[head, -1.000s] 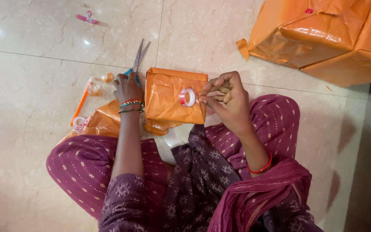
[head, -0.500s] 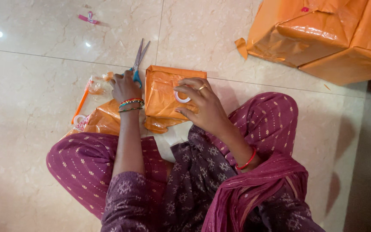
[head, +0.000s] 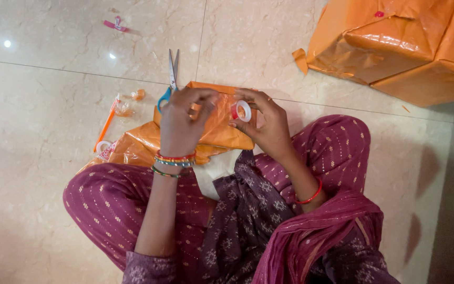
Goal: The person sits on the floor and uses scissors to cut pieces of red and white tape, then applies them to seal the edges of an orange-wrapped package. The person repeats this process to secure multiple edges of the package.
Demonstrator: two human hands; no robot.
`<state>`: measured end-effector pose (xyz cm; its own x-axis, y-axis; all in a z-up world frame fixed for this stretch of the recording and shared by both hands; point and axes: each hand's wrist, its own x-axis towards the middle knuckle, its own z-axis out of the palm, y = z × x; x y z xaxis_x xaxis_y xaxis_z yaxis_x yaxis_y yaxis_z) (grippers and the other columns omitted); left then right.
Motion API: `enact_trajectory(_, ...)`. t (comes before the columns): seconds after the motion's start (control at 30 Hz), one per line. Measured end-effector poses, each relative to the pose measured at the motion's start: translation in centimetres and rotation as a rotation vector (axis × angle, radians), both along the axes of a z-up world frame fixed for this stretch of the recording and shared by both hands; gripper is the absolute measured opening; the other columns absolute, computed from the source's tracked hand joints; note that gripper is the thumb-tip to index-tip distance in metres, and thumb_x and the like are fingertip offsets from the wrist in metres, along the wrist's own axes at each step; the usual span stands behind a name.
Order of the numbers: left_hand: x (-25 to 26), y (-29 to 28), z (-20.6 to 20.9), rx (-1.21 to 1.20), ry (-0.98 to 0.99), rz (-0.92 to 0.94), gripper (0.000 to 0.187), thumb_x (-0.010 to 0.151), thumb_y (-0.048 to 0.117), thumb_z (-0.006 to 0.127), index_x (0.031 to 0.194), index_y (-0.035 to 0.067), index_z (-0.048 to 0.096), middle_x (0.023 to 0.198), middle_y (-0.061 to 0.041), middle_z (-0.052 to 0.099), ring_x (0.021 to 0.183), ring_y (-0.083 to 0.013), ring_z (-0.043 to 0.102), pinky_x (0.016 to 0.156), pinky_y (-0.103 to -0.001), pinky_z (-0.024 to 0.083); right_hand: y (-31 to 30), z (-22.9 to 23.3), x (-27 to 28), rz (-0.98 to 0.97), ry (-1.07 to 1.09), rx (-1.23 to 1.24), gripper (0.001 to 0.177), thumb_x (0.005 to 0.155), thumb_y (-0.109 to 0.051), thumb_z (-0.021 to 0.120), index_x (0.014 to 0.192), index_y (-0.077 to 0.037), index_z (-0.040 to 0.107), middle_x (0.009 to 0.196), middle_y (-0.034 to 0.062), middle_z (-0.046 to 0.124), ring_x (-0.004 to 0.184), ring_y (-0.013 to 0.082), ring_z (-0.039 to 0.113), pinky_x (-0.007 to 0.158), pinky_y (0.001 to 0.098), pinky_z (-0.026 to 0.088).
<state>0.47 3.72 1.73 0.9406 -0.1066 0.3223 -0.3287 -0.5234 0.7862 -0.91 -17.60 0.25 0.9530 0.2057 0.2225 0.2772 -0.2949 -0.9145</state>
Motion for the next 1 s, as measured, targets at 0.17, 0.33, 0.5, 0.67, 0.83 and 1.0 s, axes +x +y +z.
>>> enact_trajectory(0.17,-0.3,-2.2,2.5,-0.065,0.02,-0.104,0.014,0.091,0.016,0.079,0.1,0.006,0.076,0.096,-0.009,0.073,0.084,-0.0214,0.07,0.071,-0.032,0.055,-0.4,0.4,0.1,0.044,0.049,0.149,0.07,0.088,-0.004,0.086,0.148,-0.003,0.05,0.131,0.0096,0.065,0.123,0.0156,0.064,0.106,0.0327,0.055)
enact_trajectory(0.33,-0.3,-2.5,2.1,-0.121,0.049,-0.091,0.007,0.093,0.009,0.077,0.097,0.004,0.076,0.096,-0.008,0.073,0.083,-0.019,0.073,0.067,-0.03,0.055,-0.4,-0.3,0.1,0.078,0.056,0.235,0.062,0.089,0.004,0.08,0.142,0.0,0.047,0.123,0.0065,0.06,0.12,0.0139,0.06,0.109,0.0328,0.052)
enact_trajectory(0.5,-0.4,-2.6,1.8,-0.19,0.112,-0.066,0.005,0.092,0.007,0.075,0.096,0.004,0.076,0.095,-0.008,0.074,0.082,-0.0161,0.073,0.064,-0.027,0.058,-0.4,-1.4,0.3,0.125,0.136,0.386,0.042,0.096,0.01,0.07,0.131,-0.002,0.05,0.12,0.0043,0.055,0.114,0.0112,0.058,0.104,0.0306,0.052)
enact_trajectory(0.67,-0.1,-2.8,2.0,-0.2,0.103,-0.097,0.007,0.091,0.006,0.076,0.098,0.003,0.077,0.098,-0.008,0.073,0.084,-0.0148,0.075,0.065,-0.025,0.062,-1.0,-1.3,0.3,0.16,0.192,0.387,0.04,0.098,0.009,0.066,0.131,-0.004,0.047,0.117,0.0057,0.061,0.112,0.0109,0.061,0.098,0.0289,0.054)
enact_trajectory(0.83,-0.1,-2.6,1.8,-0.217,0.126,-0.114,0.009,0.092,0.006,0.076,0.1,0.004,0.077,0.099,-0.008,0.073,0.083,-0.015,0.075,0.066,-0.025,0.062,-1.0,-1.2,0.4,0.19,0.116,0.409,0.035,0.098,0.011,0.066,0.128,-0.001,0.052,0.122,0.0063,0.059,0.122,0.0124,0.059,0.108,0.0297,0.049)
enact_trajectory(1.0,0.0,-2.1,1.0,-0.157,0.104,-0.109,0.008,0.089,0.004,0.077,0.097,0.003,0.077,0.096,-0.009,0.074,0.082,-0.0161,0.075,0.067,-0.026,0.06,-1.7,-1.2,0.5,0.24,0.257,0.444,0.027,0.1,0.003,0.07,0.123,-0.001,0.058,0.117,0.0047,0.064,0.111,0.0111,0.064,0.1,0.0296,0.054)
